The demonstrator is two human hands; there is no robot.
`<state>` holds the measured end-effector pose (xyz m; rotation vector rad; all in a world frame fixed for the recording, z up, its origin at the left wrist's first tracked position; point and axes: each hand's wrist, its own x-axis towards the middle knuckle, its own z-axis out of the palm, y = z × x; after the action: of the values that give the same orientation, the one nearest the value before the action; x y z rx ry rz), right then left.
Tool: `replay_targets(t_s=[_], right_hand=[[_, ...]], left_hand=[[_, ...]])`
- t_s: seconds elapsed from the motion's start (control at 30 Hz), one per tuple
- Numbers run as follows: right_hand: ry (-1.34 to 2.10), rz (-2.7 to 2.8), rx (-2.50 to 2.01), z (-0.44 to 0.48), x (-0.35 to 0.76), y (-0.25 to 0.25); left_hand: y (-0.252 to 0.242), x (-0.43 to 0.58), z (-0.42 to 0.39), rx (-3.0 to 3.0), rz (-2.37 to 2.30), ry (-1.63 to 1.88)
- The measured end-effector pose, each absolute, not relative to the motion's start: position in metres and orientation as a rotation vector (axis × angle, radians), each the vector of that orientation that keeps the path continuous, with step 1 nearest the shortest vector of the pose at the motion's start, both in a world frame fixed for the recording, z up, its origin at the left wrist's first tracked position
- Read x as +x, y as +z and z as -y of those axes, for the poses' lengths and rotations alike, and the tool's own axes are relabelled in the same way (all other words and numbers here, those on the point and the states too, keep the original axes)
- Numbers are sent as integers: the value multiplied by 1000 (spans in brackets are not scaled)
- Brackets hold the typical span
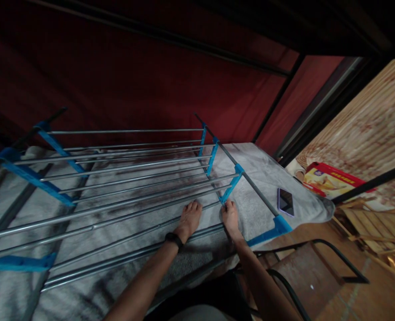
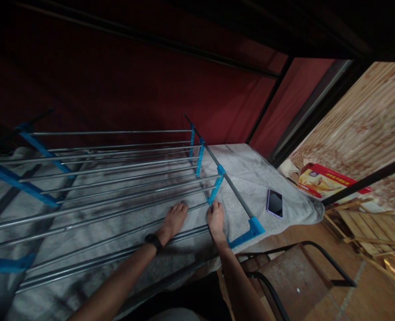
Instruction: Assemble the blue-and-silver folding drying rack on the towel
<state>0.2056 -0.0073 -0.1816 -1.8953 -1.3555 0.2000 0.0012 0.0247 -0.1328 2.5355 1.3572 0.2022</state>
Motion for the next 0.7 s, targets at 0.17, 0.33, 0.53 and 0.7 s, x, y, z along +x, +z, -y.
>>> replay_targets(t_s=[0.17, 0.33, 0.53, 0.7], right_hand=[[168, 1367, -1902, 4, 207, -183], [162, 1363, -1903, 2, 207, -187], [167, 1344, -1906, 2, 207, -188], [174, 1341, -1903, 2, 208, -188]], left_hand=[[-131, 13, -38, 2524, -1292, 191], [-130, 8, -41, 2505, -1224, 195], [-130, 5, -40, 2465, -1215, 207], [-129, 5, -40, 2457, -1198, 219]])
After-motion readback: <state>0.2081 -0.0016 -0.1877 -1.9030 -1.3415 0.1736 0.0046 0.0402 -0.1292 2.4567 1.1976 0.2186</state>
